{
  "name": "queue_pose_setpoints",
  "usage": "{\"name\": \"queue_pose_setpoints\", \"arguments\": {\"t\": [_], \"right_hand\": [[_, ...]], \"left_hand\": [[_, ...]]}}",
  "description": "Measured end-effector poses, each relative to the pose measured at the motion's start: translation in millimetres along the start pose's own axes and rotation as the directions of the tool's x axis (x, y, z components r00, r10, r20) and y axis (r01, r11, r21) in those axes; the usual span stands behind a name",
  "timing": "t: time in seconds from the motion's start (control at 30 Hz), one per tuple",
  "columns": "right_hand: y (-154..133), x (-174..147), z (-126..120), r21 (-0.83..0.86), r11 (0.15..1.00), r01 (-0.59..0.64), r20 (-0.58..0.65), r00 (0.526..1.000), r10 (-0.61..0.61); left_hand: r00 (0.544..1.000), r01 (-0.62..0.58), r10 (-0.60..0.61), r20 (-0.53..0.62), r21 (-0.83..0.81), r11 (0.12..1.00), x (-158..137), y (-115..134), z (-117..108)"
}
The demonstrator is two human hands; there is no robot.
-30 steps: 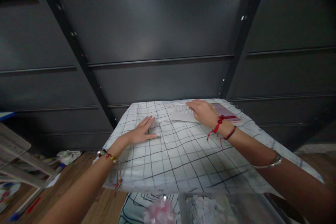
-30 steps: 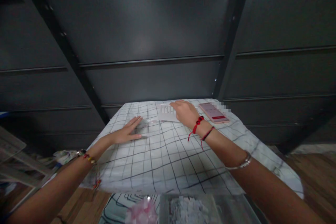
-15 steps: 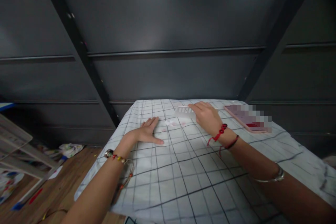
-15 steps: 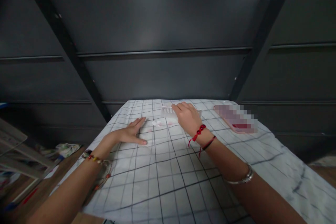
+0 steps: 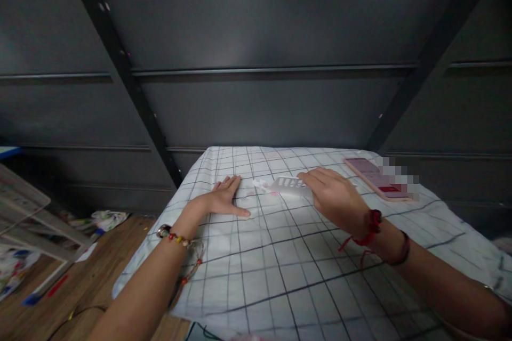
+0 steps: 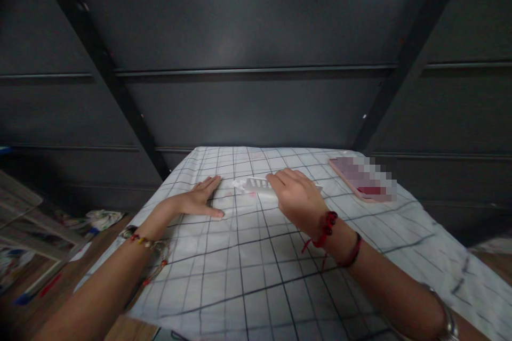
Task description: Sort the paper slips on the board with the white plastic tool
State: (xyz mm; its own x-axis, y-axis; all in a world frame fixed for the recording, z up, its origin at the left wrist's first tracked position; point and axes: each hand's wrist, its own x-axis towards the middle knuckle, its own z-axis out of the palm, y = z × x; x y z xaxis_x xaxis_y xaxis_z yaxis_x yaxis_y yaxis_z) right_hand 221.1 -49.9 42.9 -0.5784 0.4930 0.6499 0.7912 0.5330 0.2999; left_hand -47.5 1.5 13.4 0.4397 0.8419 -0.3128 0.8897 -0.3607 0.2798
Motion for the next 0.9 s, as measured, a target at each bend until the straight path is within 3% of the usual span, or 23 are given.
{"name": "queue_pose_setpoints", "arguments": {"t": [0.3, 0.57, 0.73, 0.9], "right_hand": [[-5, 6, 2, -0.022, 0.999, -0.037, 0.081, 0.996, 0.039], [-38, 17, -6, 0.052, 0.999, 0.01, 0.009, 1.0, -0.011], [-47, 42, -1, 0.002, 0.999, -0.045, 0.12, 0.992, 0.044], [-55, 51, 3, 0.015, 1.0, -0.016, 0.159, 0.987, 0.014]], "left_hand": [[0.999, -0.013, 0.014, -0.029, 0.014, 1.0, -4, -2, 4], [0.995, -0.031, 0.031, -0.095, 0.006, 1.0, -8, -1, 10], [0.986, -0.072, 0.068, -0.153, -0.02, 0.997, -9, -5, 15], [0.968, -0.118, 0.11, -0.227, -0.022, 0.993, -8, -12, 21]]}}
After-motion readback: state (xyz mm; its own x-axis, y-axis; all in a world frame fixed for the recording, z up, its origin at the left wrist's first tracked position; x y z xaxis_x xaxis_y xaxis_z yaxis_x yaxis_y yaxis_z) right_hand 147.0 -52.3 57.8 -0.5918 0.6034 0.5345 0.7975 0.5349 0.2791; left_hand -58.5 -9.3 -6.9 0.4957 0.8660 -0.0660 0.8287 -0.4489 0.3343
